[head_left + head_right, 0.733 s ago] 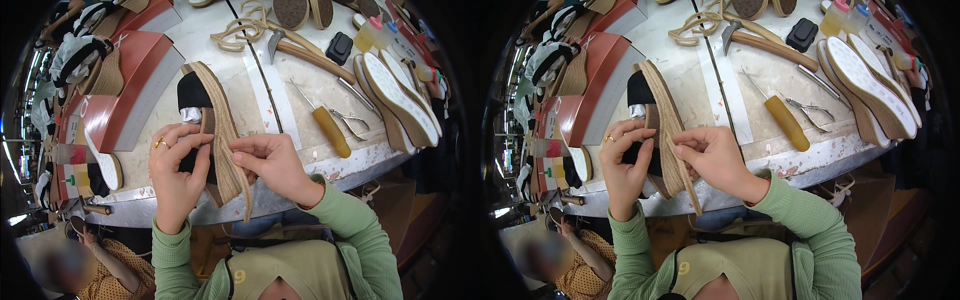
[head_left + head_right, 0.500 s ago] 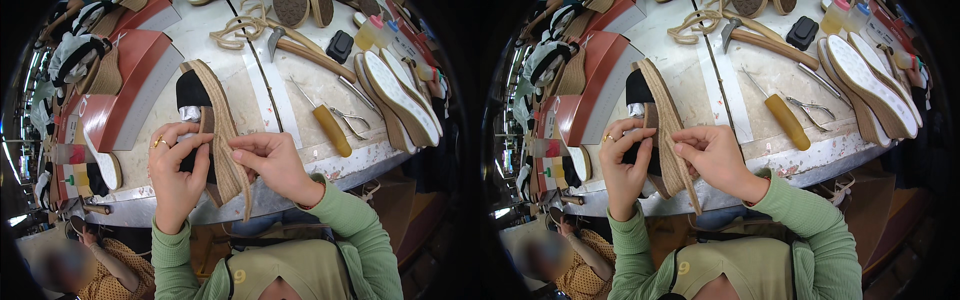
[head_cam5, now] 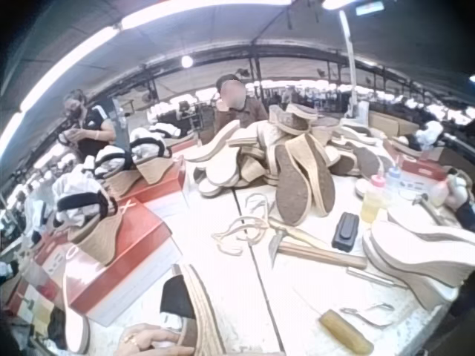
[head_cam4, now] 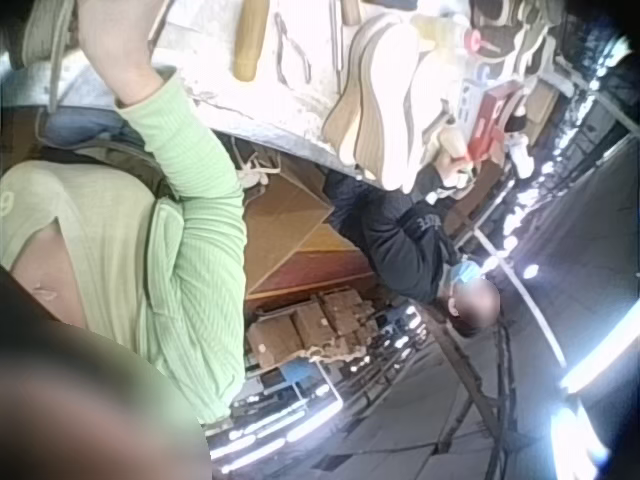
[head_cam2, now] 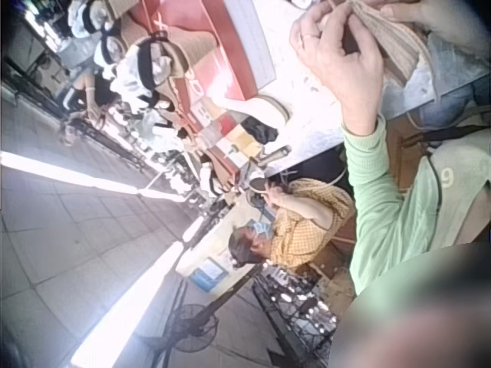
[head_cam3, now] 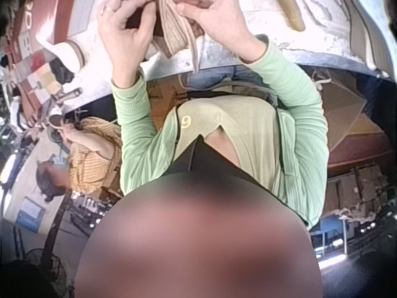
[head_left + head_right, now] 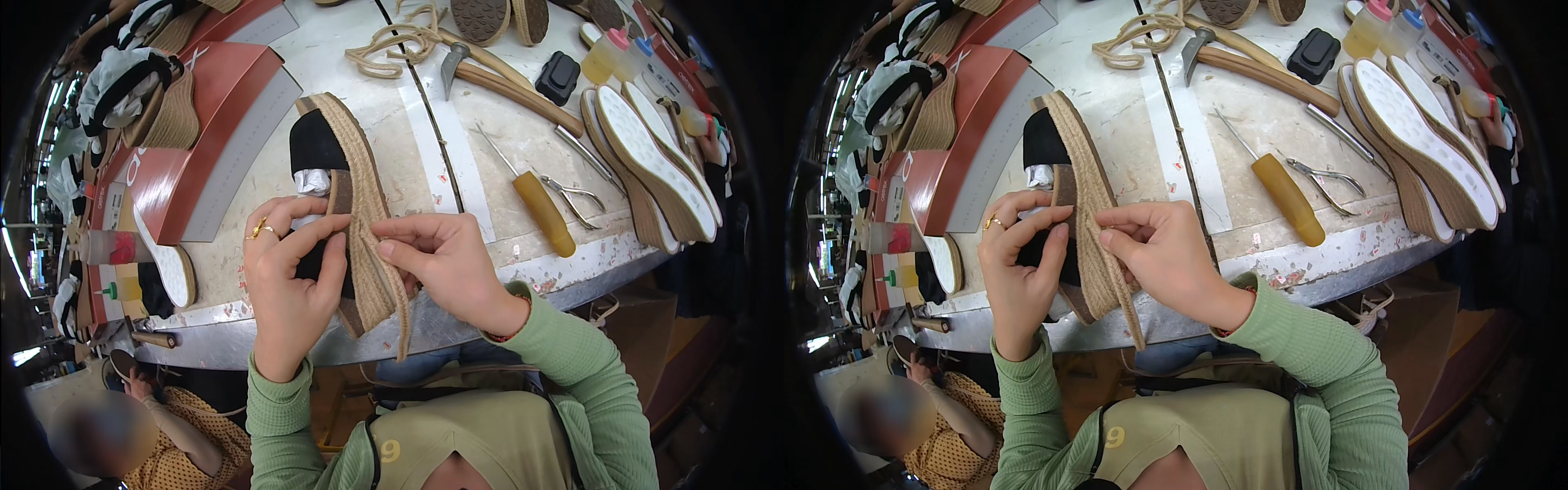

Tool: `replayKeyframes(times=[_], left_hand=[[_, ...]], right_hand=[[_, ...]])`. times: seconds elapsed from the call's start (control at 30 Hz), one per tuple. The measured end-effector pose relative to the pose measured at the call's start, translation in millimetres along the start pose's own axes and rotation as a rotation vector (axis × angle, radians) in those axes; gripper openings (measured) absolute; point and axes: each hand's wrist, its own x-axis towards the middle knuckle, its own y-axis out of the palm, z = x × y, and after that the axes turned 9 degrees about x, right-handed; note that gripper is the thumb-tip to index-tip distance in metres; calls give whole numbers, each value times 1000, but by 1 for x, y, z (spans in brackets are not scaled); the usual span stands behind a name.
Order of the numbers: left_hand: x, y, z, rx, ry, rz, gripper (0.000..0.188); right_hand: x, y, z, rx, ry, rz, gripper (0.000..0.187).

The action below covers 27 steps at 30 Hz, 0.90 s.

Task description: The person repairs a black espadrille wedge sandal by wrapping a rope around the heel, cutting the rope with scissors, applying glue from a bottle, and using a metal awl to tuck and secure the rope end. The work occurs at a cluttered bench with other shoes and tools visible.

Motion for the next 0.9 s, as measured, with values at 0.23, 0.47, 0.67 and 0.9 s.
replayKeyframes(times=[0.23, 0.47, 0.67, 0.9], left_hand=[[0, 1, 0, 0, -1, -4, 18], [-1, 0, 0, 18, 9, 19, 17], [-2, -7, -1, 84, 58, 103, 18], [-8, -17, -6, 190, 102, 195, 25]], right_hand=[[0, 1, 1, -5, -2, -1, 24], [2, 3, -2, -68, -69, 2, 22], [4, 3, -5, -165, -138, -5, 20], [3, 6, -5, -171, -177, -14, 20]])
